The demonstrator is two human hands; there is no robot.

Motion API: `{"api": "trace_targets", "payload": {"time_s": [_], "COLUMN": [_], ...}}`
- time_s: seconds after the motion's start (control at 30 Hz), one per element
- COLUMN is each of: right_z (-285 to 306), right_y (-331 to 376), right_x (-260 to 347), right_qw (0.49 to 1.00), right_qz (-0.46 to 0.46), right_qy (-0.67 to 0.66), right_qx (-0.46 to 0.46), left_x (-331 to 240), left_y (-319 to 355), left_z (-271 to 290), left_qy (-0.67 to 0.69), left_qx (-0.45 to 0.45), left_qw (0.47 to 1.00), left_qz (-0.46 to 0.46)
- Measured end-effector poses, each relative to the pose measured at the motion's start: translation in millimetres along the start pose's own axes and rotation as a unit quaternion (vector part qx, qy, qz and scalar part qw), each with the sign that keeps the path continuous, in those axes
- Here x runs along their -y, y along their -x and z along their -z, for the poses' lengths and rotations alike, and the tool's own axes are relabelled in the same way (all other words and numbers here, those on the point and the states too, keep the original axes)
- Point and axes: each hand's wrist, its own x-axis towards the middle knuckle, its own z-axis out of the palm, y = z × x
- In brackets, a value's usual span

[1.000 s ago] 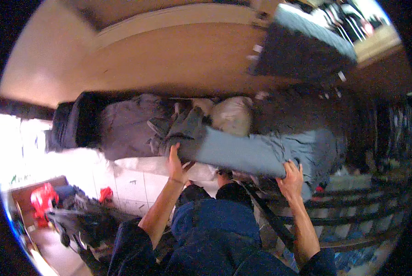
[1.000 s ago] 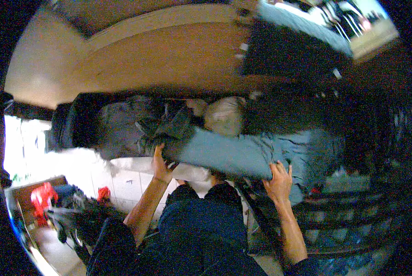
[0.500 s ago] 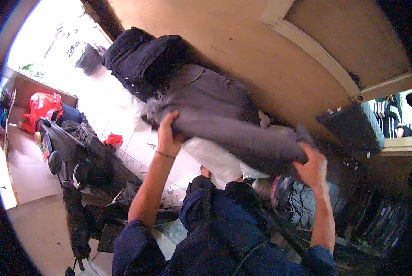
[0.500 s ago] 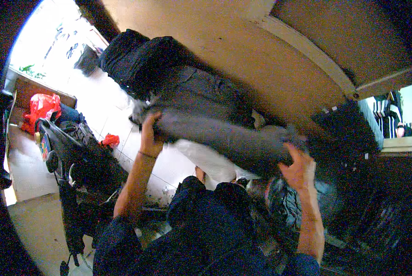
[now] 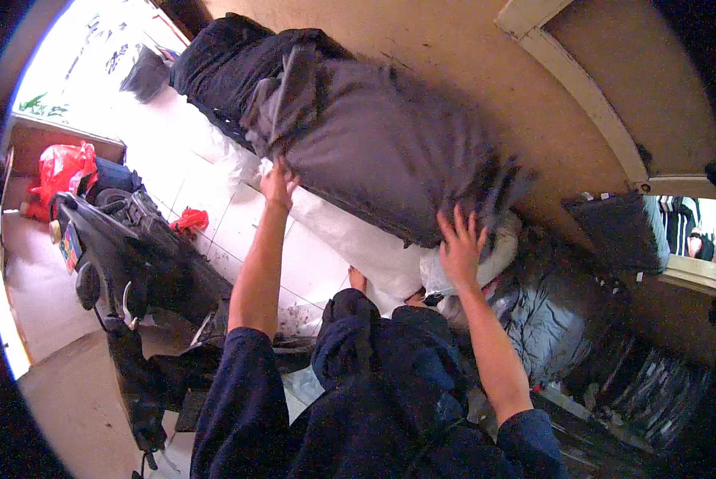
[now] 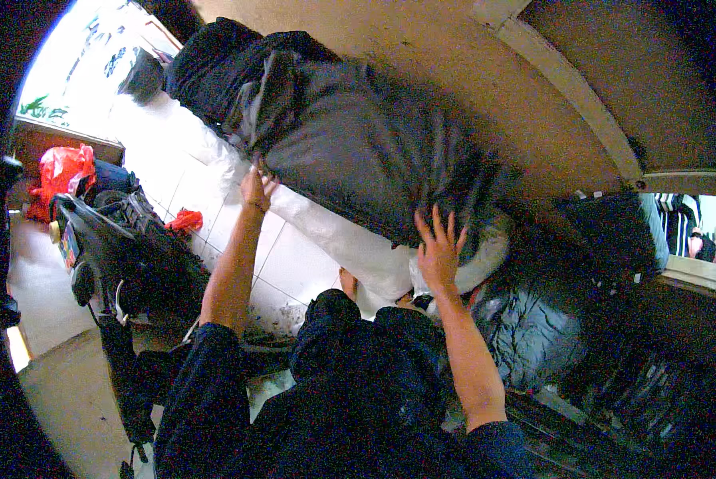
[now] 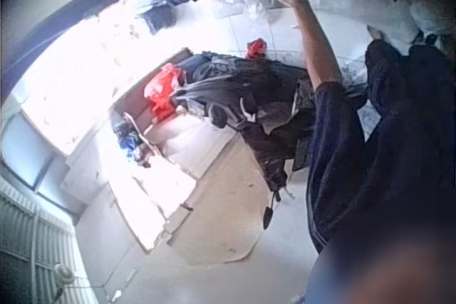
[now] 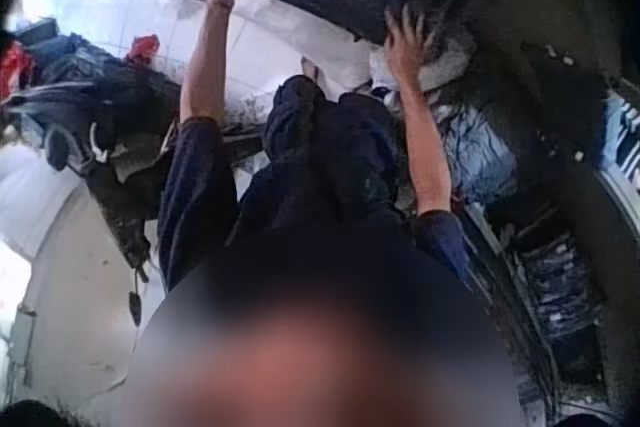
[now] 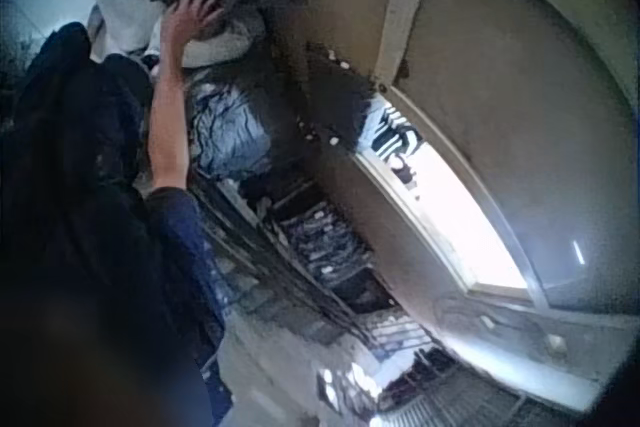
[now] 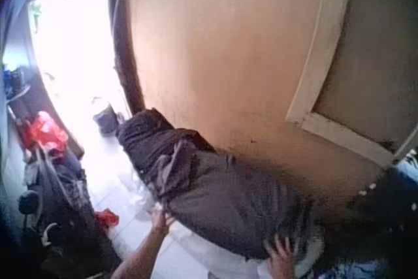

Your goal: The person repeatedly folds a single dark garment by hand on a tiled floor. They lift, shake, and align the fabric, then fold it into a smaller bundle and place it back on the pile. The action is repeated multiple times without a visible final stack.

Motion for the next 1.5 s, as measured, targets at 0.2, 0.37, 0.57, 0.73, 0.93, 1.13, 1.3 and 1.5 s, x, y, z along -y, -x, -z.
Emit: {"api": "trace_targets", "payload": {"time_s": [0.2, 0.37, 0.57, 0.73, 0.93, 1.13, 1.3, 1.5], "right_z": [-102.7, -111.7, -85.9, -59.2, -76.8, -139.3, -153.6, -109.3], "right_y": [185.1, 372.1, 441.5, 385.2, 360.9, 359.5, 389.2, 408.2], "right_x": [-85.5, -168.3, -216.6, -286.9, -431.8, -465.9, -512.6, -546.0], "right_qw": [0.880, 0.861, 0.679, 0.671, 0.736, 0.859, 0.777, 0.722], "right_qz": [-0.305, -0.347, -0.534, -0.527, -0.640, -0.509, -0.538, -0.599], "right_qy": [-0.174, -0.203, -0.456, -0.523, -0.201, -0.056, -0.312, -0.326], "right_qx": [0.320, 0.312, 0.214, 0.008, -0.090, 0.019, -0.094, -0.115], "left_x": [146.1, 205.4, 226.9, 226.3, 396.9, 625.3, 693.3, 750.9], "left_y": [72.2, 160.7, 153.4, 152.9, 256.7, 447.0, 528.5, 552.5], "left_z": [186.7, 291.6, 267.0, 68.2, -149.3, -241.6, -270.7, -363.8], "left_qy": [-0.418, -0.705, -0.699, -0.608, -0.535, -0.602, -0.640, -0.548], "left_qx": [0.067, 0.212, 0.253, 0.302, 0.410, 0.576, 0.515, 0.408], "left_qw": [0.906, 0.669, 0.665, 0.733, 0.736, 0.551, 0.569, 0.717], "left_qz": [0.025, 0.099, 0.065, -0.026, -0.061, -0.037, -0.048, 0.139]}}
